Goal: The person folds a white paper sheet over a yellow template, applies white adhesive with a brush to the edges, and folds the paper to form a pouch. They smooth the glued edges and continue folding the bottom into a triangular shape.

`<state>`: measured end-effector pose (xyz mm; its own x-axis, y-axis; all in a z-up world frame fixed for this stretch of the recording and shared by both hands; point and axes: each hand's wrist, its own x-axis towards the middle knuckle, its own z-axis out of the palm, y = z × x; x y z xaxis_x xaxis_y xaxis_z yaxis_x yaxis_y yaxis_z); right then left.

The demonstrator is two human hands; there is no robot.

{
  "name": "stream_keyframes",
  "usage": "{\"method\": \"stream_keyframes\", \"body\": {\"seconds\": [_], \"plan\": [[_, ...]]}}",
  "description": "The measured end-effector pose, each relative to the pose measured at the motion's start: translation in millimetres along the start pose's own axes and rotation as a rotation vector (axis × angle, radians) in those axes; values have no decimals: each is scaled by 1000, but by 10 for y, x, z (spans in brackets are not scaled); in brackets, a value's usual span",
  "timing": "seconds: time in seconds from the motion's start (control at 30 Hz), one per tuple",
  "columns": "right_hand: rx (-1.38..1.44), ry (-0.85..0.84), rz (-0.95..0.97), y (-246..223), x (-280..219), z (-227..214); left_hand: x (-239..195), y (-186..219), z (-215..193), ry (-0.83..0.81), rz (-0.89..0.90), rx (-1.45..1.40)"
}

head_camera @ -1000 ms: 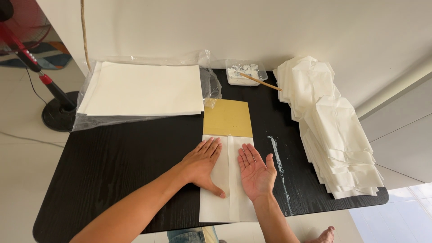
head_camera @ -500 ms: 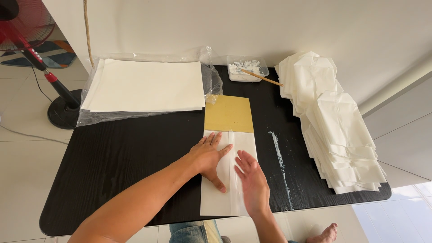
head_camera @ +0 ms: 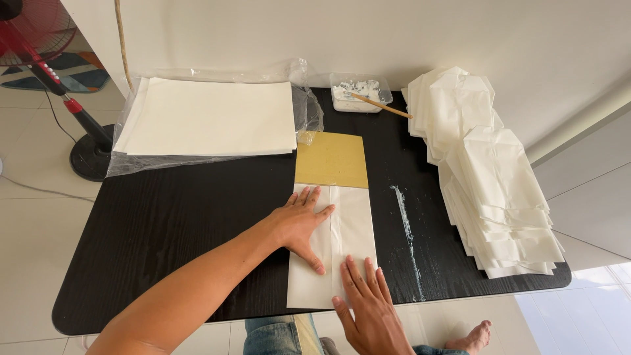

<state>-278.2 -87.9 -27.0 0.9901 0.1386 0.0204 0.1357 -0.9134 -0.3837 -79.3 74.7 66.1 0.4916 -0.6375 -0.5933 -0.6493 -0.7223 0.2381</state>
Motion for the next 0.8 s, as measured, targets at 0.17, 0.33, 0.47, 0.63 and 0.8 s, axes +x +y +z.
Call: {"method": "stream_keyframes", "body": {"seconds": [0.17, 0.33, 0.47, 0.63, 0.8], "plan": [[-189, 40, -155, 18, -189, 186, 1, -2, 0, -4, -2, -23], [-214, 42, -253, 172, -322, 375, 201, -27, 155, 106, -12, -95], [81, 107, -147, -115, -174, -207, 311, -37, 300, 219, -9, -131], [-90, 104, -193, -18, 152, -157, 375, -69, 361, 268, -14, -140], [-184, -38, -244, -83, -25, 5, 403, -105, 362, 274, -3, -174]]}}
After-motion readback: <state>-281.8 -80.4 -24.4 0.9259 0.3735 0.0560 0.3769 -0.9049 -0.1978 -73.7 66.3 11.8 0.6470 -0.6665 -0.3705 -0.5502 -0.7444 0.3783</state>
